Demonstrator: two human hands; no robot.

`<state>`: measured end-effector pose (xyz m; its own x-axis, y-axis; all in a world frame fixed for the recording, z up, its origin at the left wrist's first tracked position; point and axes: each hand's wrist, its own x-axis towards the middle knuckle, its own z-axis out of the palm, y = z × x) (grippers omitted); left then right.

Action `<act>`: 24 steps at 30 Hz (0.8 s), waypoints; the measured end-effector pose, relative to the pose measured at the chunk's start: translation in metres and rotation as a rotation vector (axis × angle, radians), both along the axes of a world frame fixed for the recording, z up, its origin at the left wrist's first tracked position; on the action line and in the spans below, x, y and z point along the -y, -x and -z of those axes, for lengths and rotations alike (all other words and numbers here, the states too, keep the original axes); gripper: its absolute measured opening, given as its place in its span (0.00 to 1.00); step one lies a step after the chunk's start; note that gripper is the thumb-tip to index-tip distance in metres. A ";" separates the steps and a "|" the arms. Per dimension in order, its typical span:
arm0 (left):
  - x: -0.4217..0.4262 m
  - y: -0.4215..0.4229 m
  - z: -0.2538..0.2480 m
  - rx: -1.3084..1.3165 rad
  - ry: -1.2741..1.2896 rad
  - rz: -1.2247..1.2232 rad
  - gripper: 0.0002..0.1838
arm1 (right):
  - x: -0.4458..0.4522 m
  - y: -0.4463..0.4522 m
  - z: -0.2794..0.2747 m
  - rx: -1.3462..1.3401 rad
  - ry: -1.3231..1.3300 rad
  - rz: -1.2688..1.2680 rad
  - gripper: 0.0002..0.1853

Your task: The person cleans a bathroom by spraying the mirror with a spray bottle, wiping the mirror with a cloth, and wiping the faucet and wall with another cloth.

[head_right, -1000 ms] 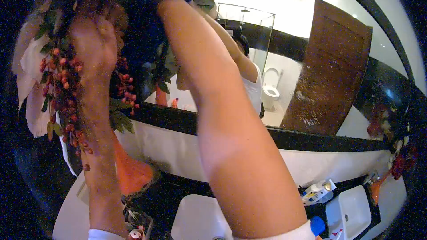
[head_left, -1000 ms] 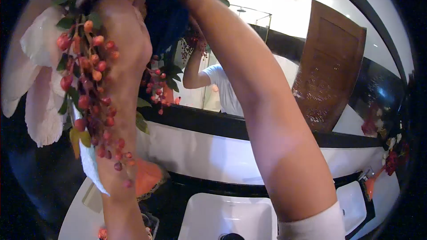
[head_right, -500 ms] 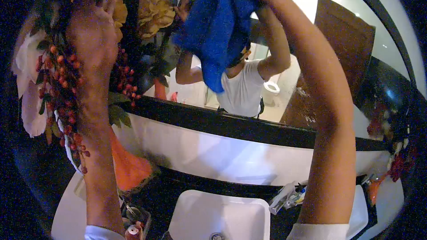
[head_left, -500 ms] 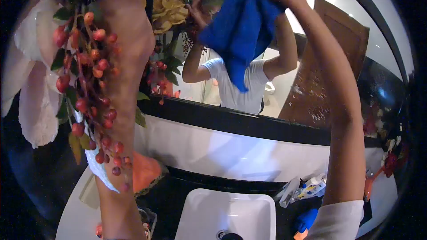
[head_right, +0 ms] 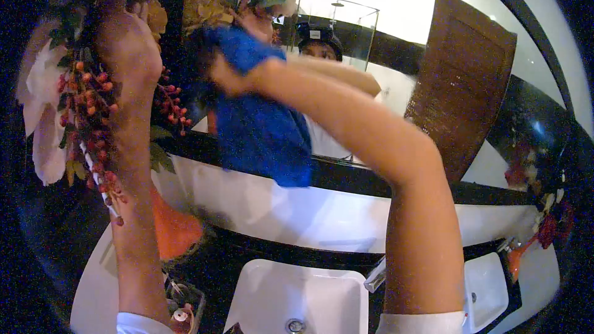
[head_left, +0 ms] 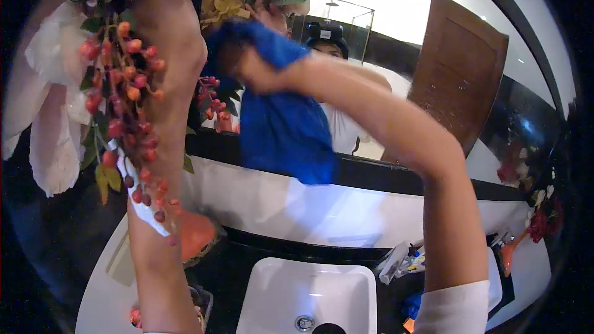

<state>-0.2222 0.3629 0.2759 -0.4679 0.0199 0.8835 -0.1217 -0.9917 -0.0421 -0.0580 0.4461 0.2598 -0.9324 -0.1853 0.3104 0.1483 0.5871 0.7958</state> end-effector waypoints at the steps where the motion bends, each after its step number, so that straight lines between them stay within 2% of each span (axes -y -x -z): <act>1: 0.002 -0.005 0.002 -0.022 -0.014 -0.119 0.23 | -0.013 0.002 -0.030 -0.059 -0.095 0.099 0.22; 2: 0.002 -0.009 0.005 -0.036 -0.031 -0.238 0.23 | -0.037 0.002 -0.070 -0.063 -0.099 0.107 0.22; 4: 0.002 -0.017 0.004 -0.046 -0.016 -0.314 0.23 | -0.083 -0.014 -0.140 -0.306 0.502 -0.434 0.21; 5: 0.002 -0.019 0.004 -0.045 -0.002 -0.320 0.23 | -0.068 -0.055 -0.162 -0.552 -0.090 -0.311 0.18; 6: 0.002 -0.020 0.003 -0.039 0.013 -0.316 0.23 | -0.054 -0.091 -0.168 -0.718 -0.365 -0.063 0.18; 8: 0.002 -0.018 0.003 -0.026 0.033 -0.300 0.23 | 0.008 -0.176 -0.162 -0.733 -0.280 0.058 0.24; 9: 0.003 -0.018 0.004 -0.016 0.048 -0.290 0.23 | 0.026 -0.221 -0.156 -0.847 -0.126 0.098 0.24; 11: 0.004 -0.018 0.005 -0.014 0.077 -0.292 0.23 | 0.042 -0.339 -0.153 -0.854 -0.197 0.149 0.23; 12: 0.004 -0.019 0.006 -0.007 0.090 -0.294 0.23 | 0.044 -0.399 -0.151 -0.957 -0.234 0.184 0.23; 14: 0.003 -0.020 0.008 -0.004 0.122 -0.308 0.23 | 0.065 -0.472 -0.132 -1.248 -0.390 0.662 0.27; 15: 0.005 -0.021 0.012 -0.009 0.137 -0.327 0.23 | 0.064 -0.476 -0.126 -1.244 -0.398 0.669 0.27; 17: 0.007 -0.022 0.015 -0.017 0.188 -0.368 0.23 | 0.072 -0.447 -0.113 -1.137 -0.528 0.973 0.30; 18: 0.008 -0.023 0.015 -0.019 0.220 -0.383 0.23 | 0.074 -0.414 -0.124 -1.557 -0.150 0.723 0.31; 19: 0.008 -0.024 0.017 -0.029 0.258 -0.411 0.23 | 0.064 -0.388 -0.120 -1.459 -0.282 0.761 0.31; 20: 0.009 -0.025 0.019 -0.036 0.292 -0.432 0.23 | 0.024 -0.401 -0.140 -1.138 -0.500 0.451 0.28; 21: 0.011 -0.028 0.021 -0.040 0.329 -0.445 0.23 | 0.042 -0.323 -0.129 -1.161 -0.585 0.684 0.23; 22: 0.012 -0.032 0.020 -0.033 0.347 -0.431 0.23 | 0.021 -0.299 -0.137 -0.850 -0.712 0.568 0.18; 23: 0.013 -0.039 0.020 -0.020 0.360 -0.404 0.23 | -0.010 -0.262 -0.145 -0.856 -0.609 0.465 0.15; 24: 0.013 -0.052 0.016 0.002 0.350 -0.316 0.21 | 0.034 -0.181 -0.121 -1.016 -0.306 0.571 0.21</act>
<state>-0.1704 0.3495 0.2599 -0.5009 0.1724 0.8482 0.1884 -0.9347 0.3013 0.1225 0.4120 0.3806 -0.2591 -0.0192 0.9657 0.9649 0.0398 0.2597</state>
